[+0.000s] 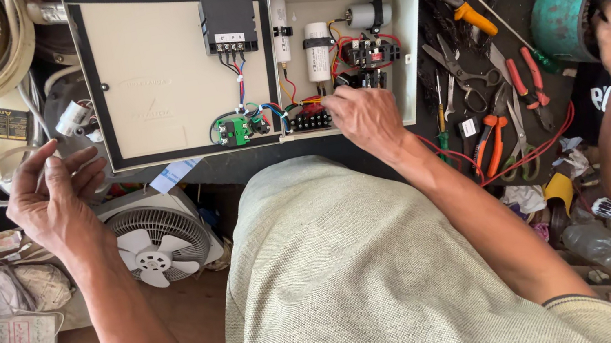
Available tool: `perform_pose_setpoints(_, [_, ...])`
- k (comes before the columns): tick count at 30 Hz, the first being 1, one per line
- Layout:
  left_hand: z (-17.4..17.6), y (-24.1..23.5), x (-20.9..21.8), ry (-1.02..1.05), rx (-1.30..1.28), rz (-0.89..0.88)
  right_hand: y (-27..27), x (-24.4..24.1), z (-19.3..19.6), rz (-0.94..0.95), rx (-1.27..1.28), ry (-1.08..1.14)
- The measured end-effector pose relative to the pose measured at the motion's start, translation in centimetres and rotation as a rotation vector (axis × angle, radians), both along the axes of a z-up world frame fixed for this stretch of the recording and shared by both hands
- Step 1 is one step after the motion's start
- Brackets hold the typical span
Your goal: The person opens an electrical control box and uses a screwdriver to tighten connections on internal components. They then connect red wires to the terminal block and close the box cover.
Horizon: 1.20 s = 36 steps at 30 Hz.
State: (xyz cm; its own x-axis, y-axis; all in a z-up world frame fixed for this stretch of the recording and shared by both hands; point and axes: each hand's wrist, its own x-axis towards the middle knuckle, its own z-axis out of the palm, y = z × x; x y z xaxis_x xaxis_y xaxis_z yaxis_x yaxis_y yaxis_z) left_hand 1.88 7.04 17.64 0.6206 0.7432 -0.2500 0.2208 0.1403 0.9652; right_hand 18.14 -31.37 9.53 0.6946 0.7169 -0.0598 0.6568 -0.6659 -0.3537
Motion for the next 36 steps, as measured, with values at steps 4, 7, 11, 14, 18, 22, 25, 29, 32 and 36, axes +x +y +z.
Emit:
perform_pose_setpoints(4, [-0.1, 0.1, 0.1, -0.013, -0.008, -0.001, 0.7, 0.2, -1.0, 0.039, -0.004, 0.0])
perform_pose_setpoints(7, [-0.2, 0.2, 0.1, -0.018, -0.017, 0.009, 1.2, 0.1, -1.5, 0.051, -0.02, 0.011])
perform_pose_setpoints(11, [-0.3, 0.3, -0.1, -0.025, -0.022, 0.012, 1.3, 0.0, -1.9, 0.043, -0.004, 0.04])
perform_pose_setpoints(14, [-0.4, 0.4, -0.3, -0.032, -0.028, 0.011, 1.1, 0.0, -2.3, 0.031, 0.0, 0.046])
perform_pose_setpoints(18, [-1.3, 0.3, -0.6, -0.03, 0.045, 0.033, 0.9, 0.0, -3.2, 0.032, -0.027, 0.061])
perform_pose_setpoints(22, [-3.0, -1.1, -1.5, 0.06, 0.164, 0.278, 1.0, -0.1, -4.1, 0.042, -0.088, 0.13])
perform_pose_setpoints(25, [-4.4, -4.8, -3.7, 0.104, 0.012, 0.257, 1.0, -0.5, -4.0, 0.041, 0.036, 0.129])
perform_pose_setpoints(29, [-7.3, -10.8, -4.8, 0.285, -0.474, 0.176, 1.2, -0.5, -3.6, 0.025, -0.002, 0.166])
perform_pose_setpoints(32, [-9.9, -13.4, -4.2, 0.07, -0.813, 0.11, 0.9, -0.6, -3.5, 0.039, 0.036, 0.145])
perform_pose_setpoints(36, [-13.0, -14.1, -2.5, -0.276, -0.996, 0.06, 1.1, -0.5, -3.6, 0.051, -0.015, 0.125])
